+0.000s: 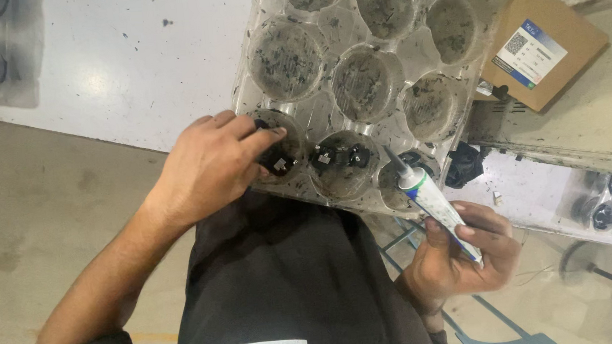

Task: The person sits at a workbench applying adhesive from a tube onto black plastic plug components held in blister trays. They pick each component, squeeze adhesive onto it, place it back in the tray, and periodically reposition the trays; at the end they wipe the adhesive tube with a cloth.

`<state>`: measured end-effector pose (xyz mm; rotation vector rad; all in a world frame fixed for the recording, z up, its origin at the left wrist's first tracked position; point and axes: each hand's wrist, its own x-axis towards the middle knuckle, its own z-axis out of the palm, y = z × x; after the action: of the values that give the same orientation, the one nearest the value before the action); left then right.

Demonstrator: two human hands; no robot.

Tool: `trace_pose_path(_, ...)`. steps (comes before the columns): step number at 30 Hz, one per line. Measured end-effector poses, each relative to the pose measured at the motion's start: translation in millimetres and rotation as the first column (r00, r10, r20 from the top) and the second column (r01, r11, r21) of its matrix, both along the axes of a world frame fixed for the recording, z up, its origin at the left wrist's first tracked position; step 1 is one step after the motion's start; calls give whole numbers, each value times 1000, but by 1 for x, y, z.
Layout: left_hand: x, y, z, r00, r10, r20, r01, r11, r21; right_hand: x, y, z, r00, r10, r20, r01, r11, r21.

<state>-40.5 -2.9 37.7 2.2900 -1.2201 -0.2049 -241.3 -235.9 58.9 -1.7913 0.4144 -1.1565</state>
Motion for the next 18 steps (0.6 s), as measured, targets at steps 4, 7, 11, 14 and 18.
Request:
trace_pose_path(4,10,-1,0,997,75,3,-76,995,70,-2,-3,-2,998,-24,65,17,994,106)
trace_pose_path(7,16,-5,-2,997,67,24,-69,994,80,-4,-3,-2,995,68,79,-83,975,207)
trace_pose_path(11,13,4,9,985,157,-64,-164,980,-114,-9,4,1,988,141,67,-155,944,291)
trace_pose_path(14,5,3,21,872,122,-474,-356,823,-443,-8,10,3,985,168,21,-168,951,259)
trace_pose_path(18,-12,-8,36,531,-186,-826,-583,628,-516,-5,16,6,979,183,-88,-173,979,104)
